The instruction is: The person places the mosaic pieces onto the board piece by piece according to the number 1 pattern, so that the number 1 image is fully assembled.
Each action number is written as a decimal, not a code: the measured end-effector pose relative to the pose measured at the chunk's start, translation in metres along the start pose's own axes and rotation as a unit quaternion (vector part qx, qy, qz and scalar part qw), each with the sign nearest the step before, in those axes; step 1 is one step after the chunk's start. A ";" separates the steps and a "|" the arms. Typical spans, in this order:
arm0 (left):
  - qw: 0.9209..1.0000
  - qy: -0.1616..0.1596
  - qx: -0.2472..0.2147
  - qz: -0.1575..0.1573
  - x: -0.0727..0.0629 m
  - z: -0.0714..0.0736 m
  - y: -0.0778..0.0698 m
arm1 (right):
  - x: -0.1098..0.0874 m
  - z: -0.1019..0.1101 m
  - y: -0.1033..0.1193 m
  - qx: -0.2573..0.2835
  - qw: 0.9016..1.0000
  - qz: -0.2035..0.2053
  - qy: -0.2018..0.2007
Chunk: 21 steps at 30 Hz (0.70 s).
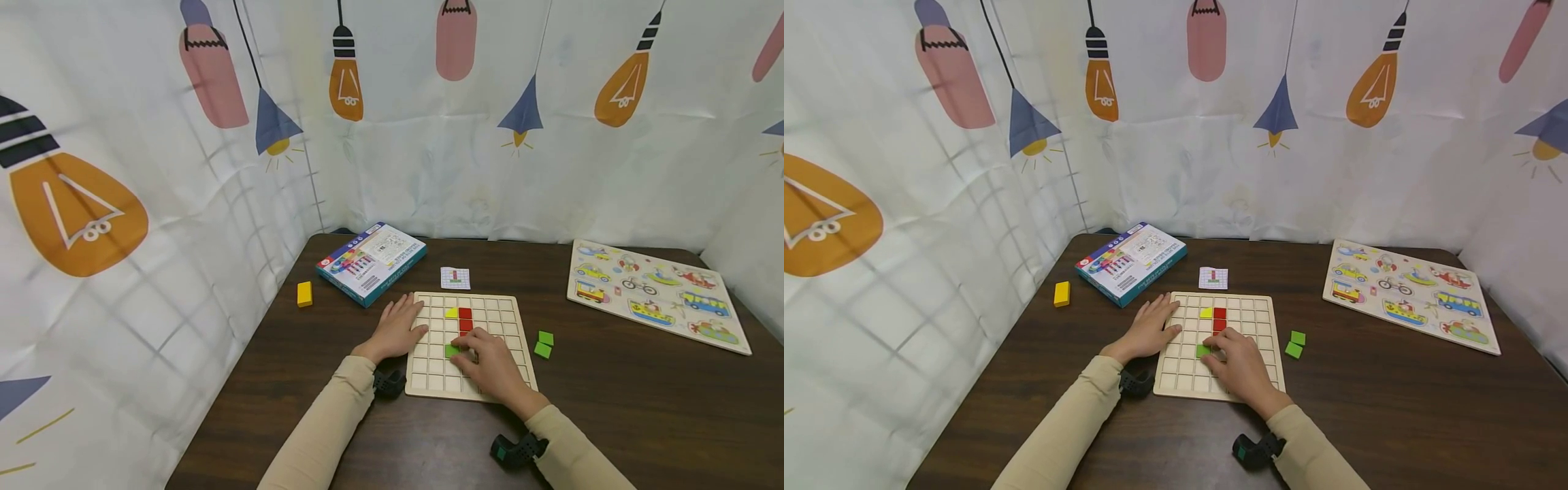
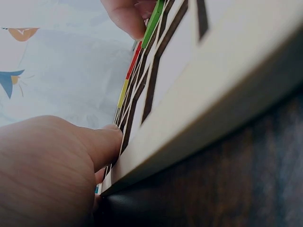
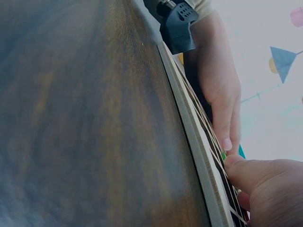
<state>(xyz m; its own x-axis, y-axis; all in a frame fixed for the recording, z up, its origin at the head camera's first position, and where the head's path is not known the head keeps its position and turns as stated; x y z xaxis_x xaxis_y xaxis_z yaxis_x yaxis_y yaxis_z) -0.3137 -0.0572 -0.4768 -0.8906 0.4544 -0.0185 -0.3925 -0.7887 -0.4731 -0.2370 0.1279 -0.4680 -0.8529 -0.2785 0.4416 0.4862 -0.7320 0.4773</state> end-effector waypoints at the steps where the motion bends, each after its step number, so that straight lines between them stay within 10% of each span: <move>1: 1.000 0.000 0.001 0.000 0.000 0.000 0.000 | 0.000 0.000 0.000 0.001 1.000 -0.002 0.002; 21: 1.000 0.005 -0.003 0.000 0.000 0.000 0.000 | 0.001 0.045 -0.043 0.001 0.997 -0.072 -0.036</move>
<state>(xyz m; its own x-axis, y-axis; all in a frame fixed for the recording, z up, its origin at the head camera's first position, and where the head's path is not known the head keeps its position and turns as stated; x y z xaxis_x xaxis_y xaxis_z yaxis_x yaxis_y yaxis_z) -0.3138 -0.0571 -0.4765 -0.8883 0.4584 -0.0269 -0.3912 -0.7861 -0.4786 -0.2504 0.1873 -0.4543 -0.8978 -0.1254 0.4221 0.3602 -0.7604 0.5405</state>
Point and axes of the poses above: each hand's wrist, its own x-axis towards the middle knuckle, its own z-axis out of the back of the hand, y = z × x, the point moved 5 cm from there along x, towards the middle knuckle
